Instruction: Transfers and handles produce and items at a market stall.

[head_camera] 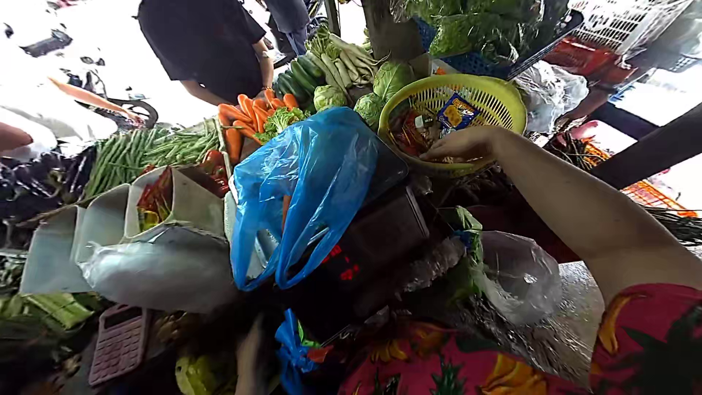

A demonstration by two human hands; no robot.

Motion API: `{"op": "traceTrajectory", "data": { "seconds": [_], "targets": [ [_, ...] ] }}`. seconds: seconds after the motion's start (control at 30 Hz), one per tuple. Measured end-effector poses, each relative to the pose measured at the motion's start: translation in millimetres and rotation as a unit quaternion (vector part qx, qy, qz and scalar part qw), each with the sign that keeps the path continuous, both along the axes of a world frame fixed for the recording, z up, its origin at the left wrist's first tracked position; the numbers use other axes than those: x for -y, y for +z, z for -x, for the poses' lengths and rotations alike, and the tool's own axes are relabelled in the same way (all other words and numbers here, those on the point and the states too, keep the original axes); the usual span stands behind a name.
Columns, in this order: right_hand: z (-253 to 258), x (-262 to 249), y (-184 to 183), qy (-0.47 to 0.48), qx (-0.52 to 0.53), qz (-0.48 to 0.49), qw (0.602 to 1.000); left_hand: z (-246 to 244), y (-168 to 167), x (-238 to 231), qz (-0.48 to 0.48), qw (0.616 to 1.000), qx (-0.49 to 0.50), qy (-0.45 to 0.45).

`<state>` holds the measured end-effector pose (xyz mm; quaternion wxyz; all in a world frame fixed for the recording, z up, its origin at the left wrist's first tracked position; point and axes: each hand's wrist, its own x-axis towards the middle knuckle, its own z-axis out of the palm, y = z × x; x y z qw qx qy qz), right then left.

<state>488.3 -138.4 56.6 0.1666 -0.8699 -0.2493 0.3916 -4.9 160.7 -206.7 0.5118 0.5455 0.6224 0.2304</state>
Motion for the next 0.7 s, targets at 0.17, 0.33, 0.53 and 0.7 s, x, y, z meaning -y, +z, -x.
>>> {"op": "traceTrajectory", "data": {
  "seconds": [0.17,0.33,0.53,0.7],
  "targets": [
    [-15,18,-16,-0.096,-0.093,-0.209,0.969,19,31,38,0.046,0.997,0.053,0.021],
    [-30,25,-32,0.001,0.002,-0.253,0.967,32,51,64,0.038,0.996,0.075,0.025],
    [-31,12,-33,0.095,0.253,-0.155,0.950,40,76,83,0.005,0.999,0.036,-0.017],
    [-13,34,26,0.045,0.370,-0.254,0.892,45,131,107,-0.073,0.980,-0.034,-0.181]
  ]
}}
